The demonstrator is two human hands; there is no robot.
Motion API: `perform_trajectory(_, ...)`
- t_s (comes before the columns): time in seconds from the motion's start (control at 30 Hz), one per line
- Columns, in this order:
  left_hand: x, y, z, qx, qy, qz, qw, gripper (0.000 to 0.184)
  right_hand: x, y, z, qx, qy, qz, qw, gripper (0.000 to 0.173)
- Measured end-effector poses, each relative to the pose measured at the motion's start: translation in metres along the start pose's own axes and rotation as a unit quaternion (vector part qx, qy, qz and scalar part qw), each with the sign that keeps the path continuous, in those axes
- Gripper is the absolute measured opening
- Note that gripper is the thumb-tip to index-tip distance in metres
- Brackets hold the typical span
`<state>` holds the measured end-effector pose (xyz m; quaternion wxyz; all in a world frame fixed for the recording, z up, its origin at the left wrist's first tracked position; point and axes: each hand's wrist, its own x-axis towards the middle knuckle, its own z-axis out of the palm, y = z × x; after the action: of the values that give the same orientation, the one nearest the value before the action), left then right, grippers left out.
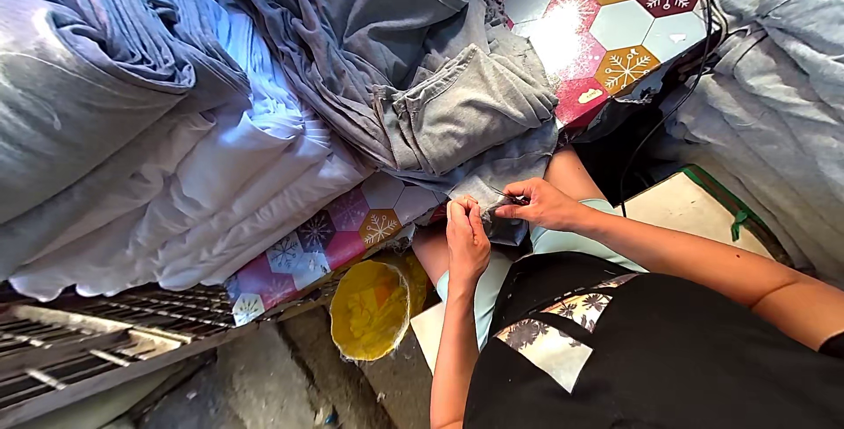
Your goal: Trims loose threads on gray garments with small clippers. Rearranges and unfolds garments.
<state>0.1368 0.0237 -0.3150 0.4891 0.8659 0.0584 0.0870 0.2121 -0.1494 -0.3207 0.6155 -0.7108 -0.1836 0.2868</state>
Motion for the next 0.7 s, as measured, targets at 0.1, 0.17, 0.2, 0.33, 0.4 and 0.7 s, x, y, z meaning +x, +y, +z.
perform_trajectory(0.1,0.0,0.001,0.001,0.038,0.028,-0.011,0.999,0.018,-0.004,-0.001,-0.002,0.032,0.01,0.002,0.999,0.018)
perform_trajectory(0.17,-0.002,0.002,-0.002,-0.034,0.011,-0.061,0.998,0.02,-0.006,-0.003,-0.004,0.075,0.01,0.007,0.997,0.017)
perform_trajectory(0.2,-0.004,0.003,-0.003,-0.093,-0.007,-0.081,0.992,0.025,-0.007,-0.005,-0.004,0.09,0.009,0.014,0.996,0.016)
perform_trajectory(0.33,-0.008,0.008,-0.005,-0.331,-0.016,-0.133,0.934,0.026,-0.007,-0.003,-0.003,0.133,0.0,0.048,0.99,0.014)
perform_trajectory(0.4,-0.007,0.011,-0.008,-0.352,-0.01,-0.15,0.924,0.027,-0.007,-0.001,-0.002,0.118,0.01,0.038,0.992,0.013)
perform_trajectory(0.7,-0.001,0.01,-0.013,-0.204,0.015,-0.097,0.974,0.014,-0.015,-0.007,-0.017,-0.233,0.068,-0.173,0.954,0.034)
